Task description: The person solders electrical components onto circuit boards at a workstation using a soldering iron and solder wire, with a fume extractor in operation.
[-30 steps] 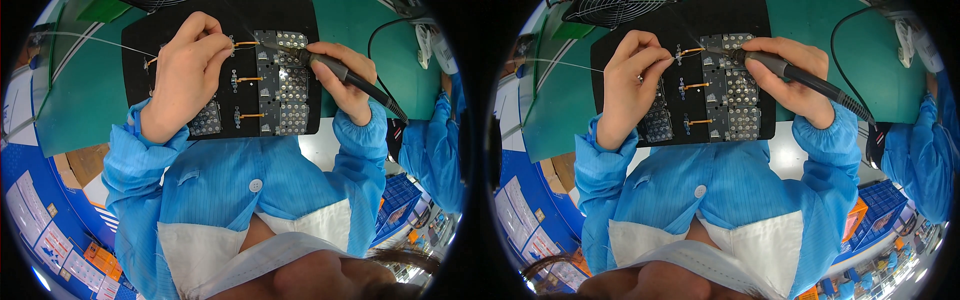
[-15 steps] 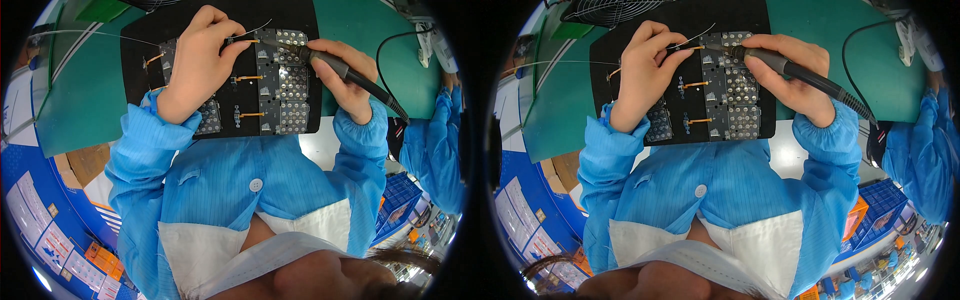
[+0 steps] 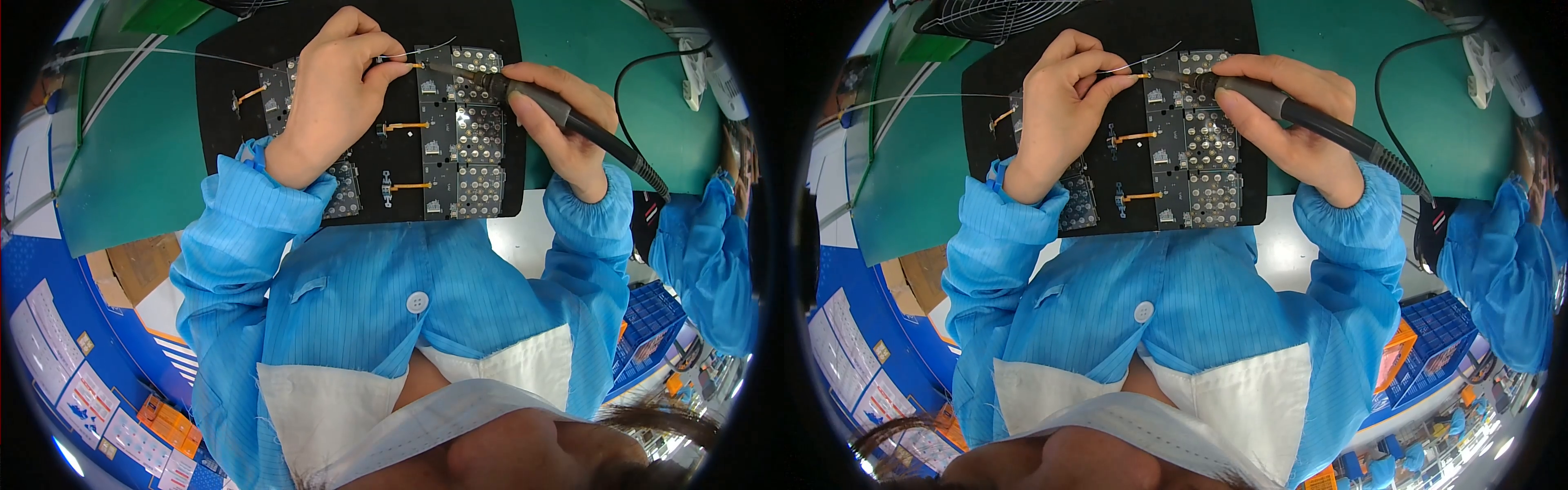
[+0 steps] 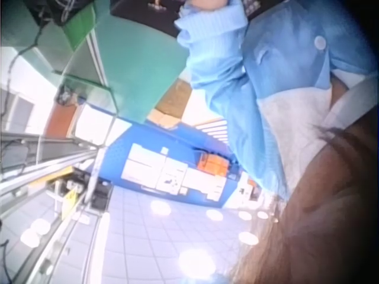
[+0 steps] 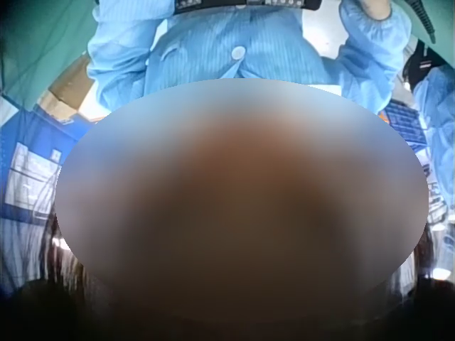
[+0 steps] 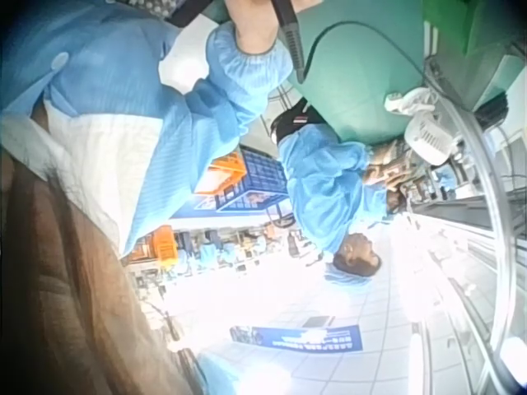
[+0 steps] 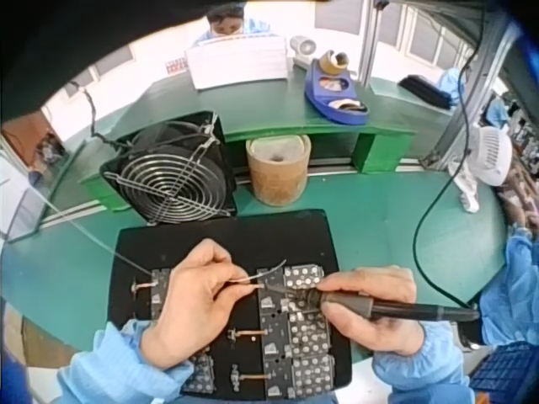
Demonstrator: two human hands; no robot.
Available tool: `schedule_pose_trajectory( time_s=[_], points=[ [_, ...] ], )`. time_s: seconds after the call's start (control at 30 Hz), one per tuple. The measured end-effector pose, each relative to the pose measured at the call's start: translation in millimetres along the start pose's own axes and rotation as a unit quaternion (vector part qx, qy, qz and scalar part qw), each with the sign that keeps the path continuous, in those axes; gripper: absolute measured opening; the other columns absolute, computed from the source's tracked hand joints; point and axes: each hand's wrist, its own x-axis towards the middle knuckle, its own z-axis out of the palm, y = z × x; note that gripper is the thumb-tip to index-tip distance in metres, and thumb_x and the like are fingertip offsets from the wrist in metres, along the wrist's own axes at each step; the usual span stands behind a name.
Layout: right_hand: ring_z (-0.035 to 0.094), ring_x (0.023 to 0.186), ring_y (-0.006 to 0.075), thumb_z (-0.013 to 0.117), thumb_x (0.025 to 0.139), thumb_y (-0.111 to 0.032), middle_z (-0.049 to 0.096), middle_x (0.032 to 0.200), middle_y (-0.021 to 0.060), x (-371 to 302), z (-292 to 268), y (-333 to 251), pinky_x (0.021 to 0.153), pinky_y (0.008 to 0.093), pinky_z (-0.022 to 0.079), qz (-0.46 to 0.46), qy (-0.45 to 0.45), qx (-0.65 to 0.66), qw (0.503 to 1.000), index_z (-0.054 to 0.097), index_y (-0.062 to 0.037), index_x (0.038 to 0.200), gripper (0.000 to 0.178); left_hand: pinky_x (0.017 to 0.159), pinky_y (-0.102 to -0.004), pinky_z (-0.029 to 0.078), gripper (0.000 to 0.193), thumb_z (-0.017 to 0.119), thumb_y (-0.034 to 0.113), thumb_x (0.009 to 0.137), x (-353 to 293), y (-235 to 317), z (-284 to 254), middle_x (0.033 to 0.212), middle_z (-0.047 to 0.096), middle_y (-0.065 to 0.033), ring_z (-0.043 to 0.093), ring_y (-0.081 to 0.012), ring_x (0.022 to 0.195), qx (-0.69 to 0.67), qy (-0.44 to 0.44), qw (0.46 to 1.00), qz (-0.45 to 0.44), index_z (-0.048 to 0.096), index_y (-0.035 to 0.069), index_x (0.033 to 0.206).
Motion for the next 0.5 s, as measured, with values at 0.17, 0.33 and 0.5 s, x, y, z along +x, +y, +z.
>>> schedule_pose_trajectory(
  time_s=[0.17, 0.33, 0.5],
  points=[
    [0.066, 0.066, 0.0164, 0.072, 0.078, -0.009, 0.07, 0.08, 0.0109, -0.6, -0.8, -0.2, 0.057, 0.0238, 0.05, 0.013, -0.003, 0.014, 1.0, 0.07, -0.0001, 0.097, 0.021, 0.05, -0.0245, 0.034, 0.015, 0.076, 0.003, 0.073, 0.1, -1.0, -0.1, 0.082, 0.052, -0.0024, 0.039, -0.0085, 0.054, -0.003, 0.002, 1.0, -0.001, 0.07, -0.001, 0.087],
    [0.066, 0.066, 0.0162, 0.072, 0.078, -0.01, 0.069, 0.079, 0.0107, 0.4, -3.2, 0.7, 0.057, 0.0237, 0.05, -0.001, -0.011, 0.014, 1.0, 0.07, -0.0002, 0.097, 0.021, 0.05, -0.0246, 0.034, 0.015, 0.076, 0.003, 0.074, 0.7, 0.0, -0.1, 0.082, 0.053, -0.0025, 0.039, -0.0086, 0.054, 0.003, 0.003, 1.0, 0.002, 0.07, -0.001, 0.087],
    [0.067, 0.065, 0.0157, 0.073, 0.078, -0.011, 0.069, 0.077, 0.0103, 0.2, -1.4, -0.1, 0.057, 0.0235, 0.05, -0.002, 0.003, 0.002, 1.0, 0.07, -0.0008, 0.096, 0.021, 0.05, -0.0245, 0.033, 0.015, 0.076, 0.003, 0.074, 1.1, 0.8, -0.1, 0.082, 0.053, -0.0025, 0.039, -0.0088, 0.054, 0.003, 0.003, 1.0, 0.003, 0.07, -0.001, 0.087]
  ],
)
